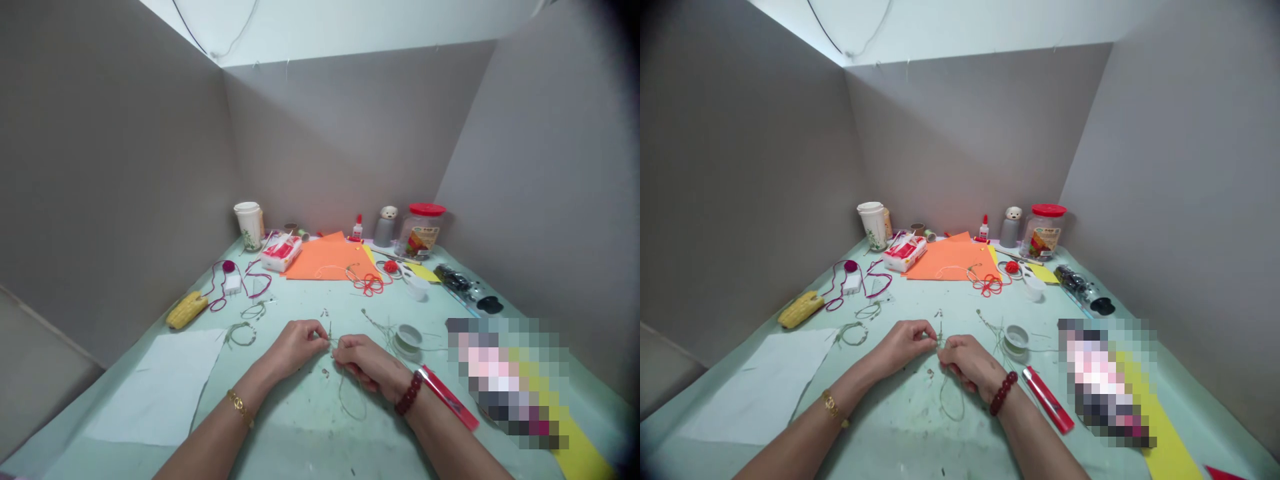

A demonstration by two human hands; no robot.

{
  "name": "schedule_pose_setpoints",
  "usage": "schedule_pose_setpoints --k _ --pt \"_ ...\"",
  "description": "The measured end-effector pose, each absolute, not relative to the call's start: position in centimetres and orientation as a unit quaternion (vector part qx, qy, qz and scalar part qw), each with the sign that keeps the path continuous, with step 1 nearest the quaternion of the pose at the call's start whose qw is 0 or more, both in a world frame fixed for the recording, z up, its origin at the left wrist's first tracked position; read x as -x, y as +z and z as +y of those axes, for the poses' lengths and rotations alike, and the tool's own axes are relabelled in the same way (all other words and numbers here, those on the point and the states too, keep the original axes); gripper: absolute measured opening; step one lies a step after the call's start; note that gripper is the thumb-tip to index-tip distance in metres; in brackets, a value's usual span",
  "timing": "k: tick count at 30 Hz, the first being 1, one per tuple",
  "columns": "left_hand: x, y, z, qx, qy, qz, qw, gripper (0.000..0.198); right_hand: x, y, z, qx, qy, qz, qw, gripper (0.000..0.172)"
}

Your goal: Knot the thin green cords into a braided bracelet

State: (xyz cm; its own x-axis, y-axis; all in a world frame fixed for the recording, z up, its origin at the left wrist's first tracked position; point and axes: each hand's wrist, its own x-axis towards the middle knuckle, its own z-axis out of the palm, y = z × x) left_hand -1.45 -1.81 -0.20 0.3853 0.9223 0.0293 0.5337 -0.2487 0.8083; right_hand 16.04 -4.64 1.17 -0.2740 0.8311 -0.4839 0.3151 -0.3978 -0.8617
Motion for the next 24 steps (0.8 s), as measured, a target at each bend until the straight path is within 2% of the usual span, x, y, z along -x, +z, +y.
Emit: schedule_pose_setpoints --k 8,17,24 --pt "1.1 -1.0 -1.4 -0.723 0.278 0.508 0.378 0.020 -15.9 1.4 -4.7 0.582 0.607 -0.501 0.205 0.013" --pt "0.5 -1.0 -1.6 -0.737 0.295 0.526 0.304 0.021 -15.7 1.8 -4.9 0.583 0.605 -0.503 0.205 0.013" --pt "0.5 -0.9 -1.9 -0.745 0.265 0.555 0.258 0.020 -15.7 1.8 -5.0 0.583 0.599 -0.508 0.207 0.014"
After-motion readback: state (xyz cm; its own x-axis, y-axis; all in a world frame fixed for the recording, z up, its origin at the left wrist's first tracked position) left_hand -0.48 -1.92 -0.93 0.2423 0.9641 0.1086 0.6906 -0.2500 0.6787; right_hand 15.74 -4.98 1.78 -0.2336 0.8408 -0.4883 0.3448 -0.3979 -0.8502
